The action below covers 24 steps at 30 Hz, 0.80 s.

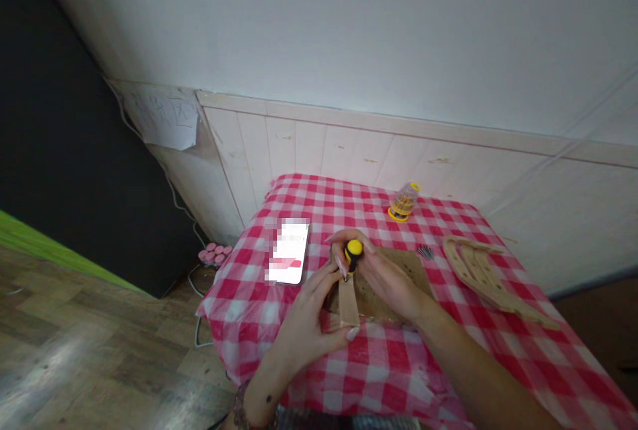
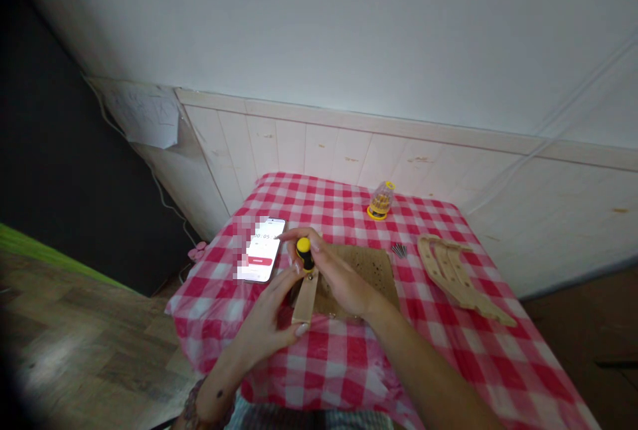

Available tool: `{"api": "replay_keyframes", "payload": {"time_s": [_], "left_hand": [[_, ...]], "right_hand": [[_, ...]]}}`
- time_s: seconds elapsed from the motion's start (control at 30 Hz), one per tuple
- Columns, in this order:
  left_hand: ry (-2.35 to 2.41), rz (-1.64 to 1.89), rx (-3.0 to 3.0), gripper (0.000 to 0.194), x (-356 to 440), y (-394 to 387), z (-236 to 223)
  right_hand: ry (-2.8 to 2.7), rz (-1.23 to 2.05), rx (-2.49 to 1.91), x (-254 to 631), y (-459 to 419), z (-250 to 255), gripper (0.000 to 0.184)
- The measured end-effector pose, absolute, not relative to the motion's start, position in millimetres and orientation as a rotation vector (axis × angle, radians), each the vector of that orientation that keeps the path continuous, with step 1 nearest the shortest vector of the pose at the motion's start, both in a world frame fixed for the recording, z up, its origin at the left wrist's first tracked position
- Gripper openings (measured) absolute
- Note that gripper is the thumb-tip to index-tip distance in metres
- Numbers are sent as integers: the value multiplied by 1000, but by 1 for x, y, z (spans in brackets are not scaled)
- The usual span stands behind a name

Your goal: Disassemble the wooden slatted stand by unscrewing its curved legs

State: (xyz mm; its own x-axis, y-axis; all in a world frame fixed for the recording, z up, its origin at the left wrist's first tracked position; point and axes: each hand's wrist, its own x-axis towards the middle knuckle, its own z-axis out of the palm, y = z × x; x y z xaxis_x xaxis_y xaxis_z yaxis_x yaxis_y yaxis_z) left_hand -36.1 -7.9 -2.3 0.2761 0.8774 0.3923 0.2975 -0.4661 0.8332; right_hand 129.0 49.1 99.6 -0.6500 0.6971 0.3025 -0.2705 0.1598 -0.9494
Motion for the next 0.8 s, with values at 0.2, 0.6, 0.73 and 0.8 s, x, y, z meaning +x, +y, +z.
{"api": "replay_keyframes", "payload": {"time_s": [0.2,0.6,0.73,0.8], "left_hand": [[1003,1174,1927,71,-35,-7,7],[1061,1163,1922,74,-36,-8,0],[1056,1161,1923,74,-35,-8,4],[1058,1162,1916,75,-36,-7,3]], "right_hand": [[-1791,1410,-532,130,47,100,38],[-1653,1391,-574,119,48,87,41],[-1672,1347,-589,119,47,87,42],[-1676,1328,-584,119,47,86,42]]}}
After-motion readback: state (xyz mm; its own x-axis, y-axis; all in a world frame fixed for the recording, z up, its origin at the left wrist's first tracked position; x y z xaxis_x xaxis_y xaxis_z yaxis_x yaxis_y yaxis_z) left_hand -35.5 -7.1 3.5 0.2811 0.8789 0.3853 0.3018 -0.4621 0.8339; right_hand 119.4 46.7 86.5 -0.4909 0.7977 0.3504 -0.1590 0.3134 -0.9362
